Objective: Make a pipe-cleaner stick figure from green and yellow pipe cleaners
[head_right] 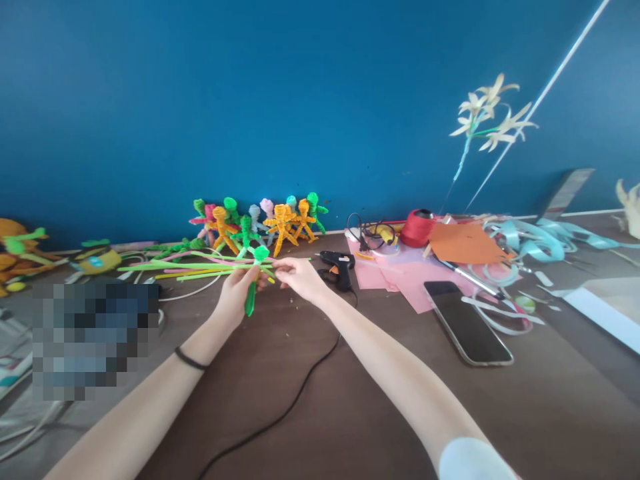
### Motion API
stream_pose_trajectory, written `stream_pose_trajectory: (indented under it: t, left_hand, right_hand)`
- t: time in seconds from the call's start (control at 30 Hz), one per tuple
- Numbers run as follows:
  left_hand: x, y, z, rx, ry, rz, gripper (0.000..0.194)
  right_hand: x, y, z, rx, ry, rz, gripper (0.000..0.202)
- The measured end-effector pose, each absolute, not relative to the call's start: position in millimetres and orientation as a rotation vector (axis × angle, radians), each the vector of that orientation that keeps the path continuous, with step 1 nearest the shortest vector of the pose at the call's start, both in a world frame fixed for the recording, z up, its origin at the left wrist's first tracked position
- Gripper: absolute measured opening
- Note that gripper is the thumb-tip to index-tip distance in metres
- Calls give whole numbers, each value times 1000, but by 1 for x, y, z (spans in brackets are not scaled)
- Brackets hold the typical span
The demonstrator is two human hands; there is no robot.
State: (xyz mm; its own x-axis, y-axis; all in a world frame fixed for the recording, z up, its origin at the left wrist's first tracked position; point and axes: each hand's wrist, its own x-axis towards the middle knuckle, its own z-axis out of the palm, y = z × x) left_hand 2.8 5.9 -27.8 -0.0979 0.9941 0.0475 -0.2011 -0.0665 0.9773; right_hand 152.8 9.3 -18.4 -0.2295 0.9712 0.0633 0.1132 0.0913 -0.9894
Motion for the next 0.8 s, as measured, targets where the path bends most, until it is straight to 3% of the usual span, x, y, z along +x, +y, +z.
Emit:
stream_pose_trajectory:
  t: [0.13,0.3,0.53,0.8]
  left_hand:
    - [-3,10,-28,849,1022,1478,28]
    - [-11,13,-22,745,1069,1528,16]
    - [-18,17,-8,627,1165,1622,10]
    - [-25,19,4,553,1107,1653,13]
  right_hand:
    - [156,10,-24,-1201,-1577,1087,20]
    - [153,14,-25,-1254,-1714,931,17]
    - [119,35,-19,-1405,-2067,435,15]
    - [91,39,-13,-1546,-2144,345,12]
